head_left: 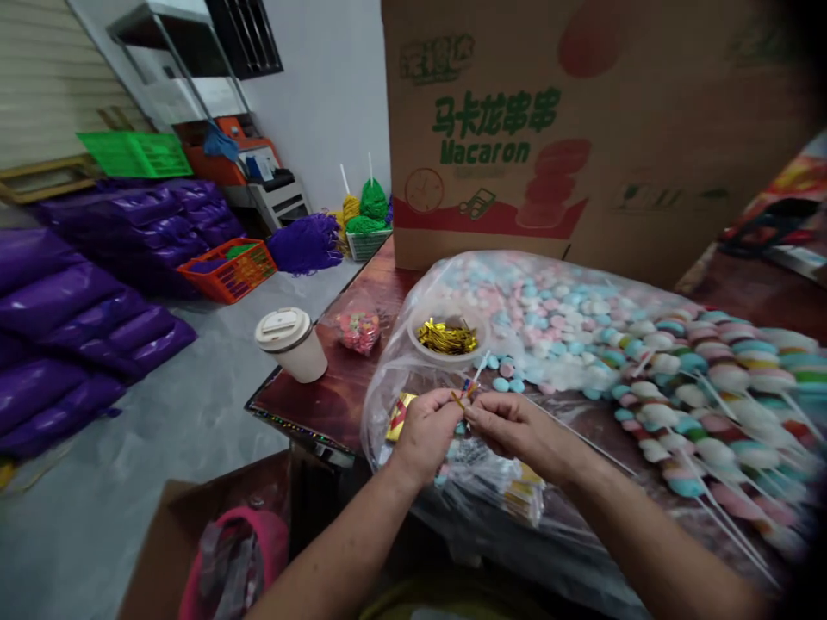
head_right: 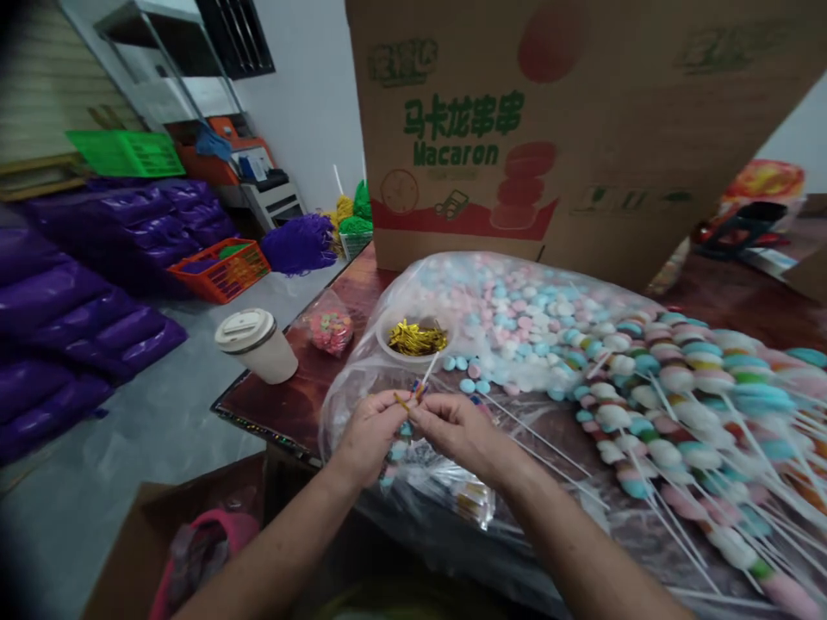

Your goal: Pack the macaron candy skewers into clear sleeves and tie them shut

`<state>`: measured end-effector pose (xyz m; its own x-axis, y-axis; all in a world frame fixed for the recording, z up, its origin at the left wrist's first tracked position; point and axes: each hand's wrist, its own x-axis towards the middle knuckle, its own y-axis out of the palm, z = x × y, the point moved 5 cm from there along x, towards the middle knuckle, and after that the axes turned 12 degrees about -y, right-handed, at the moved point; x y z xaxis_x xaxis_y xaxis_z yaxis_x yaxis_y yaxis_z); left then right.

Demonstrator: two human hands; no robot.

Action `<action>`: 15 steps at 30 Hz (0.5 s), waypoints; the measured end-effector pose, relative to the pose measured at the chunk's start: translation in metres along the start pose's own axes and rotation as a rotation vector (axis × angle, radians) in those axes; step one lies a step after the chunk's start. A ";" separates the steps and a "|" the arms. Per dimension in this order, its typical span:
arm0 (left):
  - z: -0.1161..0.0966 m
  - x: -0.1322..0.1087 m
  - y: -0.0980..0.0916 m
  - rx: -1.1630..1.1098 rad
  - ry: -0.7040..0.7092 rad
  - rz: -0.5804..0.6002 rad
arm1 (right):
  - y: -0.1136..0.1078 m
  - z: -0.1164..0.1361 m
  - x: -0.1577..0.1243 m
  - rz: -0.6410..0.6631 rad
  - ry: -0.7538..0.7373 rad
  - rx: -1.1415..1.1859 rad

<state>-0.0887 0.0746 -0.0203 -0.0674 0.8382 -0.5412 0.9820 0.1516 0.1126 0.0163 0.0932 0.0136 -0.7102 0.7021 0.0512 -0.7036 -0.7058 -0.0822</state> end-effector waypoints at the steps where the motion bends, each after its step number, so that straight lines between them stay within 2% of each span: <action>1: 0.000 -0.002 0.006 0.065 0.016 0.025 | -0.002 -0.004 -0.005 -0.025 0.020 0.014; 7: -0.003 -0.024 0.027 0.295 0.101 0.169 | -0.018 -0.013 -0.036 -0.199 0.016 0.018; 11: 0.001 -0.032 0.042 0.274 0.065 0.311 | -0.024 -0.015 -0.049 -0.325 -0.077 -0.235; 13: 0.004 -0.031 0.048 0.228 0.046 0.315 | -0.027 -0.013 -0.054 -0.388 -0.121 -0.384; 15: 0.006 -0.029 0.053 0.160 0.055 0.266 | -0.031 -0.011 -0.060 -0.473 -0.144 -0.464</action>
<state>-0.0340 0.0552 -0.0032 0.1908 0.8651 -0.4640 0.9814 -0.1576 0.1097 0.0808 0.0741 0.0021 -0.3466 0.8830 0.3165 -0.8801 -0.1893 -0.4355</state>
